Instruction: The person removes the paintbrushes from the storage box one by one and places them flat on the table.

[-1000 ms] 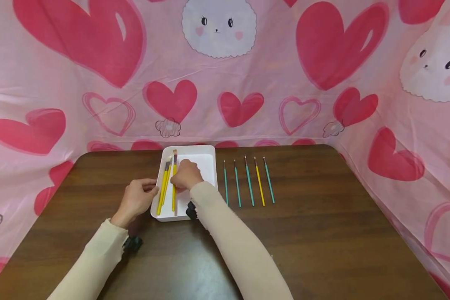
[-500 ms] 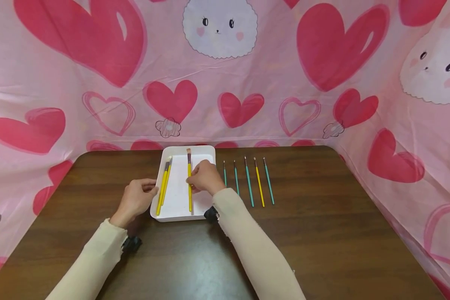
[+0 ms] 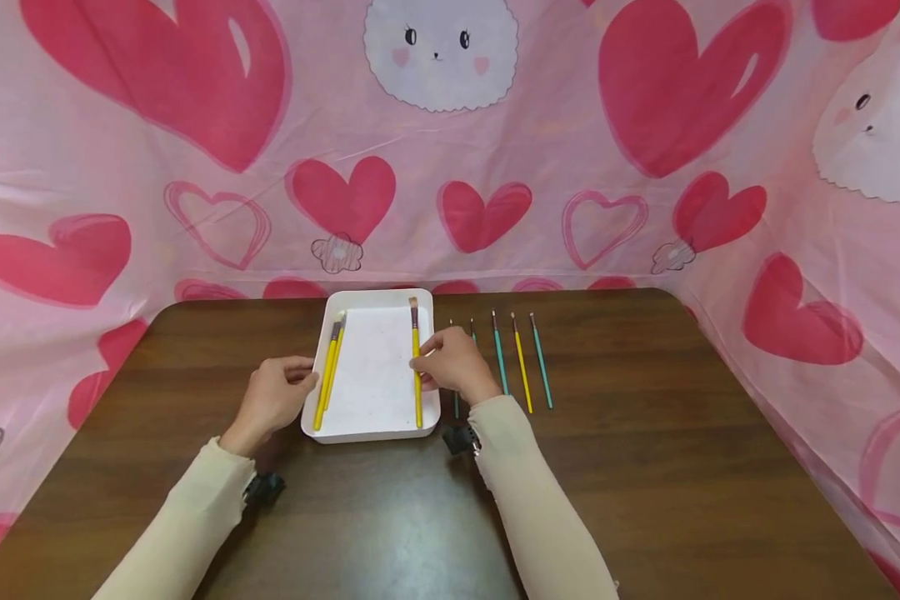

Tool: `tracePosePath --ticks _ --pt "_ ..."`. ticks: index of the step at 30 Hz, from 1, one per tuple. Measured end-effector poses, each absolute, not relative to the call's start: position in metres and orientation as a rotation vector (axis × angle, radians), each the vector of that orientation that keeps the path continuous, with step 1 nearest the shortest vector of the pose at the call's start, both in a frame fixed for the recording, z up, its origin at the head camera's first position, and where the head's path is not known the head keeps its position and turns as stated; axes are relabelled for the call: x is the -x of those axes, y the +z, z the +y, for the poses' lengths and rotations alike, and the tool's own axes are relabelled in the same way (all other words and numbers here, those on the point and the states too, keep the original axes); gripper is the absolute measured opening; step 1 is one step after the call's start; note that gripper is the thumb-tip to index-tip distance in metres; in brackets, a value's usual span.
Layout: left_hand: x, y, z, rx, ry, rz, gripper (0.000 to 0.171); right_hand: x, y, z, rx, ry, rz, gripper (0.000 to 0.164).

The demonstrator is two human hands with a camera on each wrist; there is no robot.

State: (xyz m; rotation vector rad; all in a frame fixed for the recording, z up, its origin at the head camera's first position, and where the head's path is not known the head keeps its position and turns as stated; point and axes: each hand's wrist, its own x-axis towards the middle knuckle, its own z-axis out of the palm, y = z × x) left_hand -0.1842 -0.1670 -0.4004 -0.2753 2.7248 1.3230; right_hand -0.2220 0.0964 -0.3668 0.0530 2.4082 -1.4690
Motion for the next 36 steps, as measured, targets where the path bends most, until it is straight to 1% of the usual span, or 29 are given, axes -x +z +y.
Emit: tracePosePath --ticks 4,10,21,36 --pt "0.185 -0.4 -0.166 0.277 1.32 2.729 0.043 0.221 -0.368 0.105 -0.086 -1.475 2.393 0.033" --pt "0.183 -0.401 -0.167 0.299 1.309 2.723 0.044 0.223 -0.369 0.115 -0.036 -1.511 2.352 0.033" --pt "0.185 -0.4 -0.166 0.296 1.302 2.721 0.044 0.233 -0.366 0.149 -0.037 -1.496 2.363 0.036" --pt "0.185 -0.4 -0.165 0.273 1.288 2.742 0.045 0.236 -0.366 0.174 -0.057 -1.48 2.38 0.04"
